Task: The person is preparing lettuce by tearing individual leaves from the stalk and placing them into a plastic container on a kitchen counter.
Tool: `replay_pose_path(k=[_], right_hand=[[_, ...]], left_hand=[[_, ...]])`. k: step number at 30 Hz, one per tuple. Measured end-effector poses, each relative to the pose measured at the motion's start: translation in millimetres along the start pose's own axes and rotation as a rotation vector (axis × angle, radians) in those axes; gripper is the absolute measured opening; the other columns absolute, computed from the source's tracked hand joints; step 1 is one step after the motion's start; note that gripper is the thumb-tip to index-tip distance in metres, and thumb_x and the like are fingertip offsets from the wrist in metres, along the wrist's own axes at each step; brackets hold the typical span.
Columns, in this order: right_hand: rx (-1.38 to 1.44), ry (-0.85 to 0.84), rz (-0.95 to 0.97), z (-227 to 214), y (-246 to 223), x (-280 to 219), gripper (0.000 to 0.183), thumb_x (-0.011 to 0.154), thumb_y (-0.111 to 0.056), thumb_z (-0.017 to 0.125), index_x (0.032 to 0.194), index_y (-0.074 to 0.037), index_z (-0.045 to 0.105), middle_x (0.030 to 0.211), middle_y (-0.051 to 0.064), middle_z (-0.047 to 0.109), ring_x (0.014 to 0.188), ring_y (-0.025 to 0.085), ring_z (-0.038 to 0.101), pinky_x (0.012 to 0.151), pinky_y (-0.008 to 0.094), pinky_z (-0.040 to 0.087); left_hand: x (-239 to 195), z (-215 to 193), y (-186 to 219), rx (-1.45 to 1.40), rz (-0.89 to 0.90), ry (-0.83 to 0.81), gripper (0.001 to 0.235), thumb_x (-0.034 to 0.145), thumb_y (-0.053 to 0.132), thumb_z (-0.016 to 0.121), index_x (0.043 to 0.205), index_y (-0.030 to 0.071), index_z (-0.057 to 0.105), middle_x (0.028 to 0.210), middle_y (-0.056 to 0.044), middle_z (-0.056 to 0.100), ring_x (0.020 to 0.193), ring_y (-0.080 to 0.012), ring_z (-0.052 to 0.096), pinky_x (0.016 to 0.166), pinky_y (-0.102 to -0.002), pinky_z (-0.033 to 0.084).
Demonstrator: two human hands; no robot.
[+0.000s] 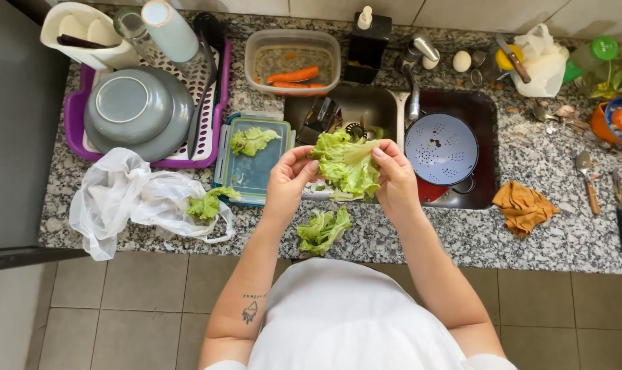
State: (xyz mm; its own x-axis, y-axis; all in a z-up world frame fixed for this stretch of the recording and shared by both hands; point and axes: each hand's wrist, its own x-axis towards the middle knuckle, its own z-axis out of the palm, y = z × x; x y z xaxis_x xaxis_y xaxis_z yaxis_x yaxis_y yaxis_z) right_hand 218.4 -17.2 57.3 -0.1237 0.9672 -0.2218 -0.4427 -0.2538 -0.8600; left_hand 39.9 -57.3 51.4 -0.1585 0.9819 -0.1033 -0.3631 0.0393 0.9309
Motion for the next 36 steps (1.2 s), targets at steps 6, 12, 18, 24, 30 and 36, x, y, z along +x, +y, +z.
replay_pose_path(k=[6, 12, 18, 24, 30, 36], right_hand=[[-0.037, -0.081, -0.038, 24, -11, -8, 0.014, 0.088, -0.017, 0.056, 0.093, -0.005, 0.054, 0.079, 0.01, 0.065, 0.06, 0.01, 0.064, 0.049, 0.02, 0.052], [-0.116, -0.123, -0.052, 14, 1, -8, 0.016, 0.086, -0.022, 0.055, 0.088, -0.006, 0.053, 0.091, 0.015, 0.067, 0.064, 0.011, 0.065, 0.049, 0.021, 0.052], [-0.055, -0.11, -0.012, -14, 23, -3, 0.019, 0.084, -0.024, 0.055, 0.087, -0.007, 0.046, 0.1, 0.019, 0.066, 0.068, 0.018, 0.068, 0.048, 0.026, 0.055], [-0.131, 0.004, -0.046, -25, 23, -4, 0.034, 0.076, -0.001, 0.072, 0.087, -0.009, 0.041, 0.09, 0.015, 0.067, 0.065, 0.018, 0.067, 0.052, 0.028, 0.057], [-0.082, 0.103, -0.015, -36, 16, -5, 0.037, 0.077, 0.001, 0.072, 0.092, -0.011, 0.039, 0.084, 0.011, 0.067, 0.061, 0.017, 0.067, 0.049, 0.027, 0.057], [0.165, 0.167, 0.137, -20, -9, -14, 0.028, 0.08, -0.003, 0.069, 0.093, -0.01, 0.046, 0.084, 0.009, 0.062, 0.066, 0.019, 0.067, 0.053, 0.028, 0.058]], left_hand=[[-3, -8, -40, -0.092, -0.201, -0.224, 0.049, 0.093, 0.045, 0.05, 0.124, 0.008, 0.046, 0.107, -0.016, 0.066, 0.091, -0.0272, 0.067, 0.091, -0.039, 0.044], [2, 22, 4, -0.282, -0.019, -0.149, 0.042, 0.087, 0.009, 0.065, 0.126, 0.004, 0.05, 0.111, -0.018, 0.065, 0.098, -0.0223, 0.065, 0.086, -0.032, 0.053], [6, 18, -3, -0.329, 0.028, -0.177, 0.037, 0.092, 0.005, 0.057, 0.128, 0.003, 0.049, 0.112, -0.022, 0.064, 0.107, -0.0213, 0.061, 0.095, -0.031, 0.046], [21, 16, -36, -0.402, -0.029, -0.143, 0.032, 0.094, 0.01, 0.055, 0.126, 0.007, 0.051, 0.109, -0.02, 0.065, 0.104, -0.0237, 0.063, 0.094, -0.03, 0.047], [32, 17, -34, -0.31, -0.047, -0.033, 0.026, 0.095, 0.017, 0.055, 0.121, 0.014, 0.055, 0.103, -0.016, 0.068, 0.089, -0.0199, 0.069, 0.081, -0.025, 0.052], [20, 31, 8, 0.685, 0.077, -0.092, 0.061, 0.09, 0.026, 0.06, 0.144, 0.016, 0.032, 0.145, -0.018, 0.036, 0.13, -0.0391, 0.036, 0.106, -0.058, 0.025]])
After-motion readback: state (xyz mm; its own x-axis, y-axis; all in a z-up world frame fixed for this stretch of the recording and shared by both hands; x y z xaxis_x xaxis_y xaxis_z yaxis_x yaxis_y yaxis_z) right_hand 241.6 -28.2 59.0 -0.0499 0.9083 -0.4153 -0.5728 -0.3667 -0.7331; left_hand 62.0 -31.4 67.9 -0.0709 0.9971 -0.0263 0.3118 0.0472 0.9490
